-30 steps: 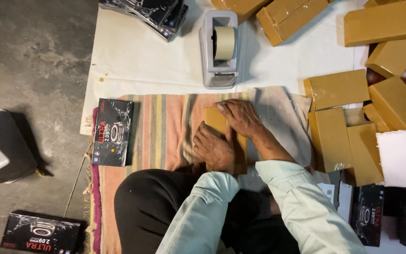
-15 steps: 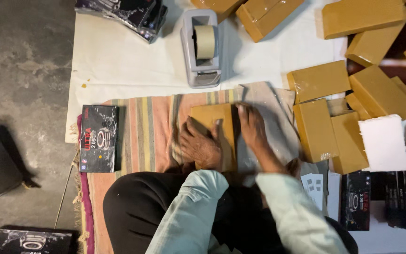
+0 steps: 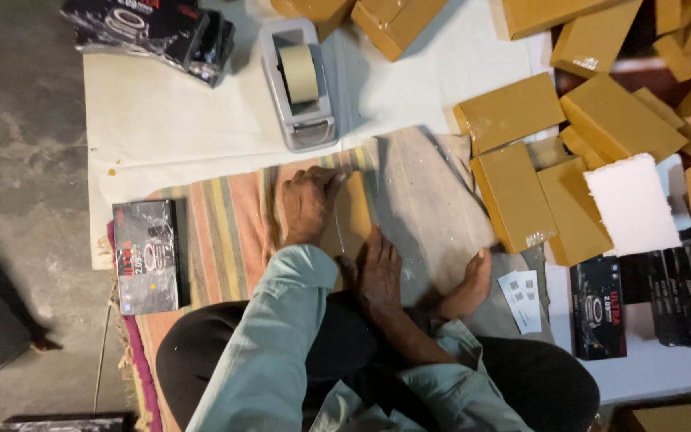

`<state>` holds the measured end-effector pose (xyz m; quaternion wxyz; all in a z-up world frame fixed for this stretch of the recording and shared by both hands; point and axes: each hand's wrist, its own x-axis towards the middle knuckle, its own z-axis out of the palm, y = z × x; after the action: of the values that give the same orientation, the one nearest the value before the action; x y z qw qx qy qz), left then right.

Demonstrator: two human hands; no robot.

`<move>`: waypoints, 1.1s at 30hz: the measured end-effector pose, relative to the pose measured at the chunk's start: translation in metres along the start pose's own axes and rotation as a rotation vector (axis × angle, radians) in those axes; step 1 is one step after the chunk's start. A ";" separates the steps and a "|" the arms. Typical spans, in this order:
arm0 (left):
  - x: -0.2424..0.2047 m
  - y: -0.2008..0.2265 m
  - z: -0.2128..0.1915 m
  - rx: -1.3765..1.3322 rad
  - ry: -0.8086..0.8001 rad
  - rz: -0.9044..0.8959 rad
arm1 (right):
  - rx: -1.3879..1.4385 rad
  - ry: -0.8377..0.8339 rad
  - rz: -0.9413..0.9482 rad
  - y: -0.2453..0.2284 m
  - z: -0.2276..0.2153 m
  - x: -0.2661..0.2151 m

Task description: The person packs a smartwatch and its accessories into a product box, places the box into a shipping carton with foam padding, and seals the carton with packing tape. The person repeats this process for multiple units.

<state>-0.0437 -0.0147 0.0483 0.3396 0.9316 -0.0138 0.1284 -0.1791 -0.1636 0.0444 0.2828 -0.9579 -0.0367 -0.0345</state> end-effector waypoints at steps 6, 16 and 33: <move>0.017 0.010 -0.005 0.112 -0.099 -0.046 | 0.000 -0.042 0.076 -0.002 0.001 0.007; 0.000 -0.035 -0.012 -0.754 -0.107 -0.486 | -0.019 -0.081 0.106 -0.005 0.000 0.011; -0.026 -0.040 -0.004 -0.596 0.057 -0.322 | -0.011 0.018 0.003 -0.003 0.000 0.005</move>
<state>-0.0653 0.0172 0.0194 0.6131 0.7777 0.1062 0.0894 -0.1749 -0.1610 0.0463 0.2781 -0.9591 -0.0325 -0.0428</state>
